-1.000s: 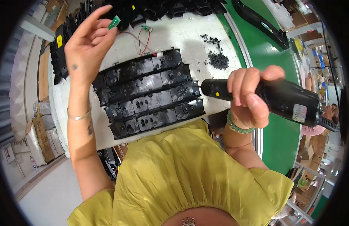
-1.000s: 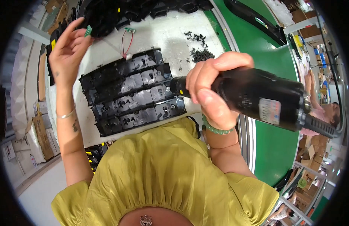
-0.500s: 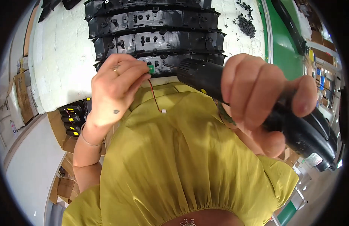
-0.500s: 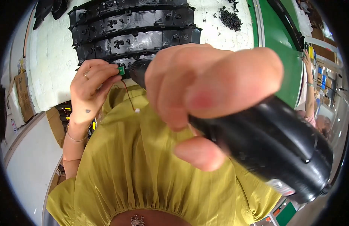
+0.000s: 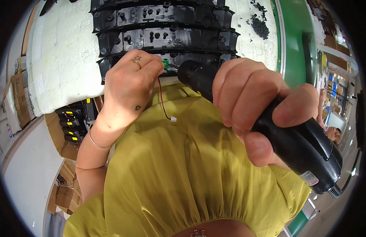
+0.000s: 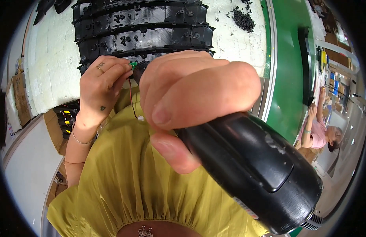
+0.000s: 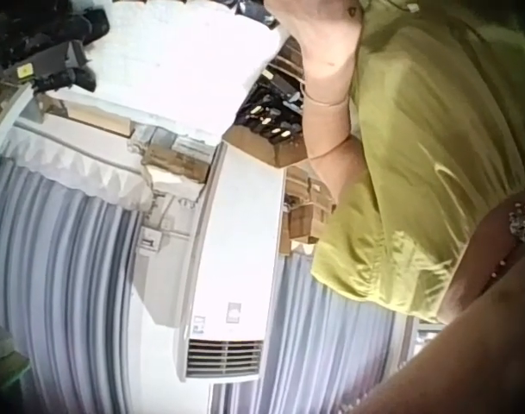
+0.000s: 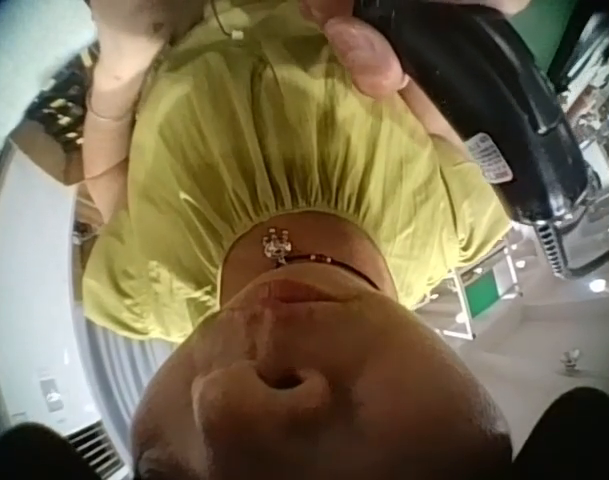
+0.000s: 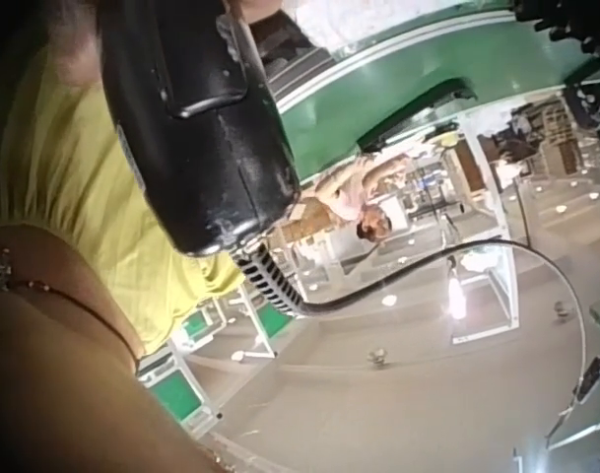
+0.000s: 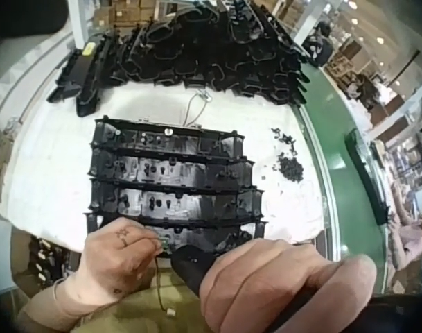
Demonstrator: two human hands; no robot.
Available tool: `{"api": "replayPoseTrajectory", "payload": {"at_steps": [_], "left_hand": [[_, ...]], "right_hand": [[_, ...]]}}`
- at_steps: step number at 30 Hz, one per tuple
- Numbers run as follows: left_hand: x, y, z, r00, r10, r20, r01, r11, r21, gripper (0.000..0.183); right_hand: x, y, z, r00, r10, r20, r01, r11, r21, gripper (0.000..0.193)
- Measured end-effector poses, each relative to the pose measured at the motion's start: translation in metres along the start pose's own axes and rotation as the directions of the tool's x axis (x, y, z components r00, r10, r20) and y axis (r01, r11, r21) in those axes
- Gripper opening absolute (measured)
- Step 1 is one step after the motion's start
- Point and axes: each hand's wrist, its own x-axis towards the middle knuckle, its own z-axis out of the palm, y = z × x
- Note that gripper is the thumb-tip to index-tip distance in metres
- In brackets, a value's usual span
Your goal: Assembling small circuit boards onto plastic parts using an electric screwdriver.
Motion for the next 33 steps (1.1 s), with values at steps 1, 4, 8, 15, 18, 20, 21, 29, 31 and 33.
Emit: {"api": "replayPoseTrajectory", "payload": {"at_steps": [1,4,8,15,18,20,21,29,31,33], "left_hand": [[0.000,-0.001,0.000,1.000,0.001,0.010,-0.001,1.000,-0.008,0.016],[-0.002,0.000,0.001,1.000,-0.007,0.002,0.007,1.000,-0.009,0.016],[-0.001,-0.006,0.004,0.994,0.087,-0.062,-0.088,0.996,-0.023,0.015],[-0.003,-0.006,0.002,0.999,0.039,0.026,-0.038,0.999,-0.029,0.017],[-0.004,-0.008,0.004,0.998,0.065,-0.006,-0.065,0.997,-0.032,0.019],[0.000,-0.007,0.004,0.994,0.107,-0.028,-0.108,0.993,-0.050,0.021],[0.000,-0.007,0.003,0.996,0.090,-0.011,-0.091,0.994,-0.054,0.019],[0.000,-0.006,-0.005,0.998,0.070,-0.005,-0.071,0.995,-0.077,0.019],[0.002,-0.004,-0.006,0.999,0.046,0.008,-0.045,0.996,-0.074,0.017],[0.007,-0.003,-0.004,0.997,0.080,0.010,-0.079,0.994,-0.080,0.016]], "right_hand": [[0.000,0.002,0.002,0.999,-0.035,-0.039,0.035,0.999,-0.005,0.036],[0.001,0.000,0.004,1.000,0.006,-0.027,-0.007,0.999,-0.032,0.036],[0.001,0.002,0.005,1.000,0.005,-0.023,-0.006,0.999,-0.052,0.035],[0.010,0.006,0.003,0.997,0.008,0.080,-0.004,0.999,-0.042,0.033],[0.012,0.013,0.013,0.993,-0.026,0.118,0.034,0.997,-0.062,0.032],[0.011,0.013,0.031,0.981,-0.082,-0.174,0.088,0.996,0.022,0.016],[0.010,0.016,0.038,0.965,-0.117,-0.237,0.129,0.991,0.038,0.013],[0.015,0.041,0.021,0.951,-0.305,-0.053,0.305,0.952,0.003,0.014],[0.014,0.034,0.015,0.948,-0.293,-0.120,0.300,0.953,0.038,0.013],[0.013,0.027,0.009,0.941,-0.278,-0.194,0.296,0.953,0.069,0.016]]}}
